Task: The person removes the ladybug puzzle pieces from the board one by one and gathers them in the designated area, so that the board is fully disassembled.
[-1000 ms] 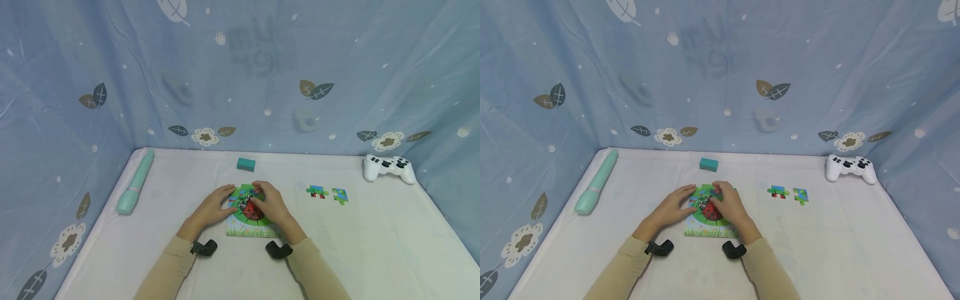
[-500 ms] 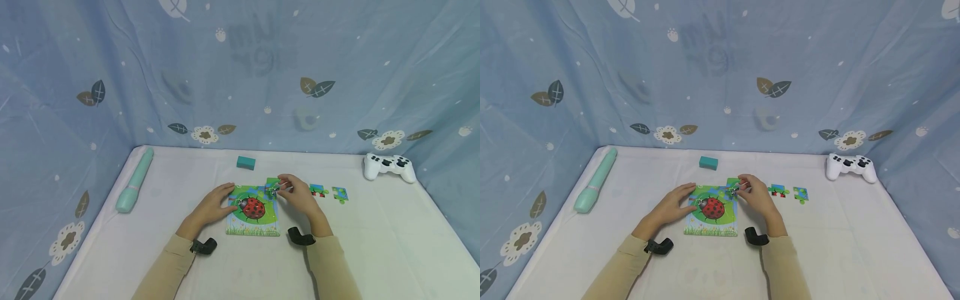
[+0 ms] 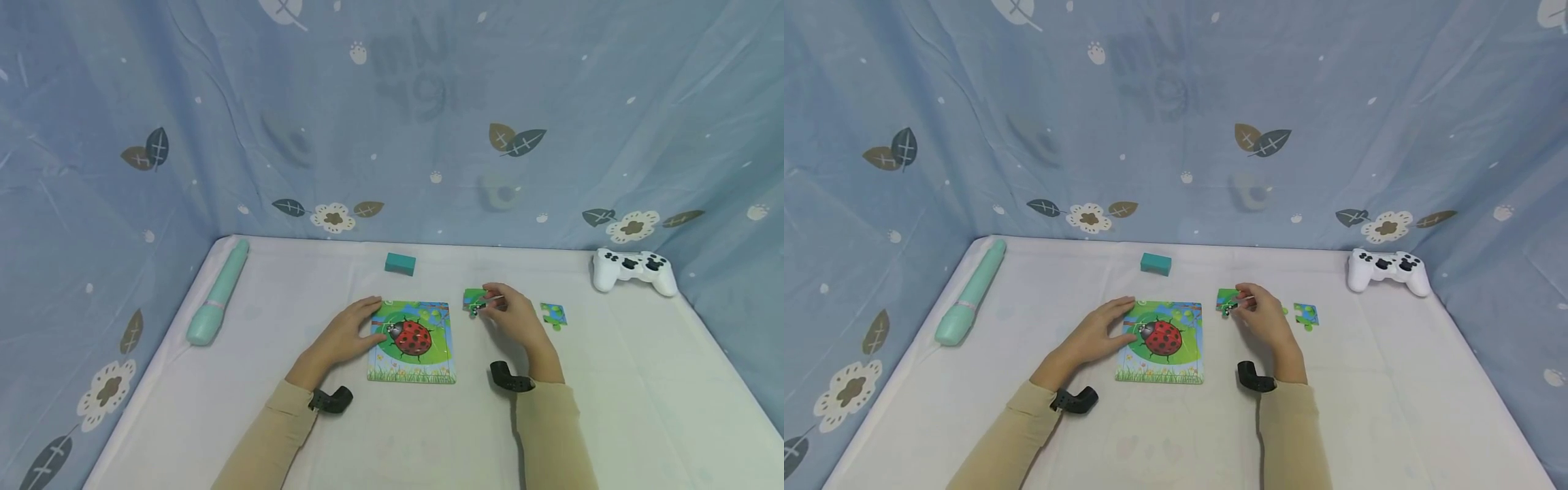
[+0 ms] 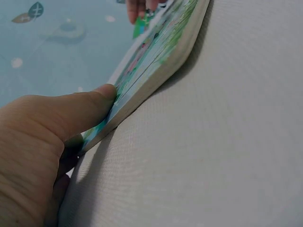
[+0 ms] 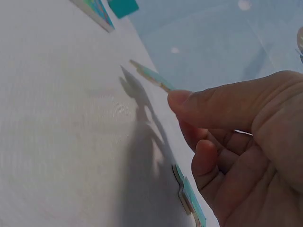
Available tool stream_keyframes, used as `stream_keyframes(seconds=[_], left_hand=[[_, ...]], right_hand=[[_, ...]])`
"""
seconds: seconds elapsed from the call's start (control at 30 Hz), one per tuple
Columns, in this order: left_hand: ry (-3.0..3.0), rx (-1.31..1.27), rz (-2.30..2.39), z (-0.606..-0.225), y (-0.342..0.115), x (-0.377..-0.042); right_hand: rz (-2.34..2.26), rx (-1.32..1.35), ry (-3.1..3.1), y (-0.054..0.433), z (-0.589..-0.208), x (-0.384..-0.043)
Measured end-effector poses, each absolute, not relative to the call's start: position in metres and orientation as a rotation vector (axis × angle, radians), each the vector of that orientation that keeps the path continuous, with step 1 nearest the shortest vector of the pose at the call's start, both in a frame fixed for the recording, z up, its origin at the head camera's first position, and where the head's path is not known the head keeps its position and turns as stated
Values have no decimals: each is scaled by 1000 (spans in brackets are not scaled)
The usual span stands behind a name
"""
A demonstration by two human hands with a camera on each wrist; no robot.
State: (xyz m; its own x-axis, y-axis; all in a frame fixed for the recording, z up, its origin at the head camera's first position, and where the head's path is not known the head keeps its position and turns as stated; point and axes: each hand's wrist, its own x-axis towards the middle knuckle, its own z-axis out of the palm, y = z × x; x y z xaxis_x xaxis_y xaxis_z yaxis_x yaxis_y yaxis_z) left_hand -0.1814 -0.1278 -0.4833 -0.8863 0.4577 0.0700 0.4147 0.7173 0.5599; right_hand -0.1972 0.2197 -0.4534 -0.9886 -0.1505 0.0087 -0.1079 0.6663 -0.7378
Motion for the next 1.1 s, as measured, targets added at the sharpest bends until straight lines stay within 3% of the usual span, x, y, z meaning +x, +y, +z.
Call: stream_keyframes(seconds=[0.77, 1.1], left_hand=[[2851, 723, 924, -481, -126, -180], [2832, 690, 951, -479, -126, -179]], right_hand=[[-996, -254, 2881, 225, -456, -197], [-1098, -210, 2850, 223, -451, -195]])
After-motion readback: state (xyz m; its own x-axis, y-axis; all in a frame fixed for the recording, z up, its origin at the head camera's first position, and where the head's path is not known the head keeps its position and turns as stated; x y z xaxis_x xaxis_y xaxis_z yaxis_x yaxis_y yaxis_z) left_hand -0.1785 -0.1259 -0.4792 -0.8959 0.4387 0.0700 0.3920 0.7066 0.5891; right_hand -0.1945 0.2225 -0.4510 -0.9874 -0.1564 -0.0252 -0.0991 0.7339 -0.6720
